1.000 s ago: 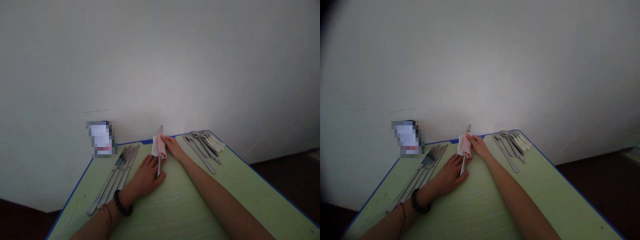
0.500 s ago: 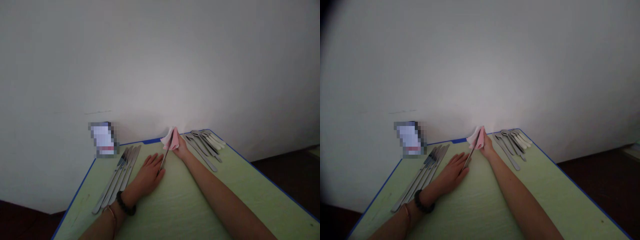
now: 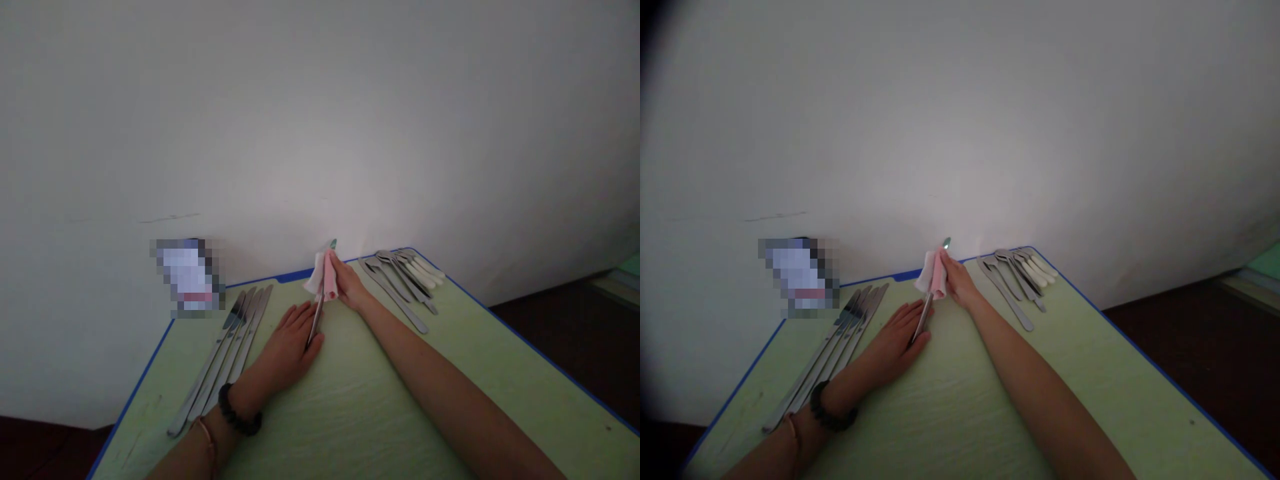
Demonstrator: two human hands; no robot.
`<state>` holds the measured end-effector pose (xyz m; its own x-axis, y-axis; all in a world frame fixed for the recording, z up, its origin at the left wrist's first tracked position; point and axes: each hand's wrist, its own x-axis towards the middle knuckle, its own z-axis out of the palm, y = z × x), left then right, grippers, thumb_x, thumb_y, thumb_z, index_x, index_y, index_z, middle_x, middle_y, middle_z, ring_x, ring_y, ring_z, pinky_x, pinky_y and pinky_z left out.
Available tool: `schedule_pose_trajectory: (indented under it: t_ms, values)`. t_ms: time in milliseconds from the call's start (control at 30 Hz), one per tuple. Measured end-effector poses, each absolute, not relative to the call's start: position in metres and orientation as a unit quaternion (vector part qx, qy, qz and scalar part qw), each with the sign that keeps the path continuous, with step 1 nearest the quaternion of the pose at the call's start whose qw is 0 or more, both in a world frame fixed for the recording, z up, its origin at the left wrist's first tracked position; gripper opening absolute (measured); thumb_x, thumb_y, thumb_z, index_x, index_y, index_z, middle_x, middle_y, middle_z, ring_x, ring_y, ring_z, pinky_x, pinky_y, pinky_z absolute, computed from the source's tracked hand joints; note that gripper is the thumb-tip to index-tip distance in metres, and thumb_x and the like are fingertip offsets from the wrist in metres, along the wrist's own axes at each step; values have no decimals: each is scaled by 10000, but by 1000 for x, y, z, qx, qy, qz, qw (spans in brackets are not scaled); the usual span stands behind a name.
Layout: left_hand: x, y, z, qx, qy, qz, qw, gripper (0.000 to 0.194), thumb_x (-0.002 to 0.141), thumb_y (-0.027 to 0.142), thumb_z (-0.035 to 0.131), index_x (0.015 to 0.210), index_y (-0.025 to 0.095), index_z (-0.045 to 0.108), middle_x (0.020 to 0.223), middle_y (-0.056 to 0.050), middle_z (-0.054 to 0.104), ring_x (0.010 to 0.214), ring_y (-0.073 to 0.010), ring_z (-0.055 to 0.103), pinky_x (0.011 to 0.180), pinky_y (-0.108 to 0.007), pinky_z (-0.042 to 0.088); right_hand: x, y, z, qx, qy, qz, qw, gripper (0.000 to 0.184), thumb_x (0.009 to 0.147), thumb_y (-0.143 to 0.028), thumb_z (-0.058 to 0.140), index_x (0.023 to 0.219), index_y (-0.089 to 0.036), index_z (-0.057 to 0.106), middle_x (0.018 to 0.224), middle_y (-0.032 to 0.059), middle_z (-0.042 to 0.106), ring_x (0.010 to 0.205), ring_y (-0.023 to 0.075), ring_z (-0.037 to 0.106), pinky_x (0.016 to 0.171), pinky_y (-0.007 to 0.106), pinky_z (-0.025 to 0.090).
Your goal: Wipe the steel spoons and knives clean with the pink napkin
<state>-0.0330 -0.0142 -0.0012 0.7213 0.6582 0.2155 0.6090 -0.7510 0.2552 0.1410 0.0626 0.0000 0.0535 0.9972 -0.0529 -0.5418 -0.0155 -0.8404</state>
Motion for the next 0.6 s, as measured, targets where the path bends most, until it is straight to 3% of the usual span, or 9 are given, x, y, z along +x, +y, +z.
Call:
schedule_pose_trajectory:
  t_ms: [333, 600]
  values:
    - [-39, -12, 0, 929, 321, 141, 118, 435, 912, 264, 420, 1325, 139, 483, 1397, -124, 491, 1360, -253, 333, 1146, -508, 225, 144, 65, -3, -339, -279, 622, 648, 440, 651, -604, 683, 722, -175, 614, 559, -31, 584, 526, 116, 518, 520, 244, 429]
    - [-42, -10, -3, 939, 295, 132, 118, 487, 900, 200, 400, 1385, 167, 420, 1425, -93, 466, 1359, -220, 342, 1160, -505, 185, 156, 69, 2, -280, -173, 624, 709, 397, 788, -602, 548, 829, -214, 618, 529, -42, 582, 499, 138, 544, 529, 255, 473]
